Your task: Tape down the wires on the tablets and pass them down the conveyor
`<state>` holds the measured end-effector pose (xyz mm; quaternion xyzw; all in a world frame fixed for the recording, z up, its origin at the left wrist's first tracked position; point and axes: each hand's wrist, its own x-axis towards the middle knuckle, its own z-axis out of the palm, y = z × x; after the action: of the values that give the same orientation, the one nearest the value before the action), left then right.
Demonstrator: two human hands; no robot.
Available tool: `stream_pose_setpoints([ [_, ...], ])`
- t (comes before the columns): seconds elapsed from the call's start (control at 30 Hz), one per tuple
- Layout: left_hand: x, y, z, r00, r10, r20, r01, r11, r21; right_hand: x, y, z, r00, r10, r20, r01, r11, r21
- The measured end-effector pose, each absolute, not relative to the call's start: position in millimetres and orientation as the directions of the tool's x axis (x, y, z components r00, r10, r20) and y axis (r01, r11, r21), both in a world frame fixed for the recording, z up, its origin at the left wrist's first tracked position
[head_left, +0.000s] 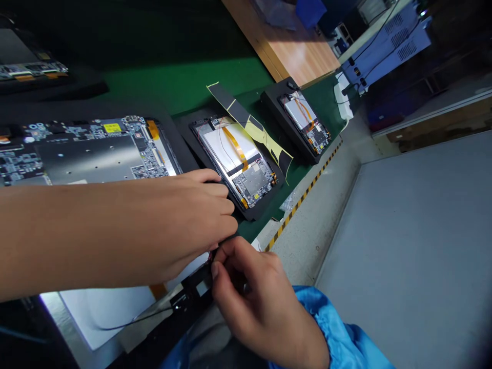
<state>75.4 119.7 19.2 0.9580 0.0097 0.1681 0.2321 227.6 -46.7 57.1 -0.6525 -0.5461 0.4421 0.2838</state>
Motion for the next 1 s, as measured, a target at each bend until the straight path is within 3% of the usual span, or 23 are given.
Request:
stream_pose_setpoints([
  [0.1,82.2,131.2,22.7,0.953,-0.033,0.301,-0.182,-0.856,0.483,225.7,-47.1,57.2,0.022,0.964,-0.266,0.459,-0.246,-0.854],
  [0.3,85.1,122.8,6.0,0.916,0.098,0.388,-0.144,-0.823,0.549,226.8,-47.7,56.4,0.039,0.959,-0.281,0.464,-0.266,-0.845],
  [0.47,81.8,119.3,0.9,0.9,0.139,0.412,-0.113,-0.841,0.529,226.5,-46.9,54.8,0.057,0.943,-0.329,0.426,-0.321,-0.846],
  [0.63,80.6,121.5,4.5,0.914,0.155,0.374,-0.106,-0.8,0.591,227.1,-42.3,57.1,0.033,0.931,-0.362,0.376,-0.347,-0.859],
  [0.83,76.7,124.2,18.8,0.942,0.169,0.29,-0.057,-0.771,0.634,234.8,-47.6,54.7,0.015,0.912,-0.41,0.184,-0.406,-0.895],
  [1.0,69.9,125.5,37.8,0.973,0.162,0.166,0.012,-0.75,0.661,235.7,-54.1,56.1,0.083,0.94,-0.332,0.304,-0.341,-0.889],
])
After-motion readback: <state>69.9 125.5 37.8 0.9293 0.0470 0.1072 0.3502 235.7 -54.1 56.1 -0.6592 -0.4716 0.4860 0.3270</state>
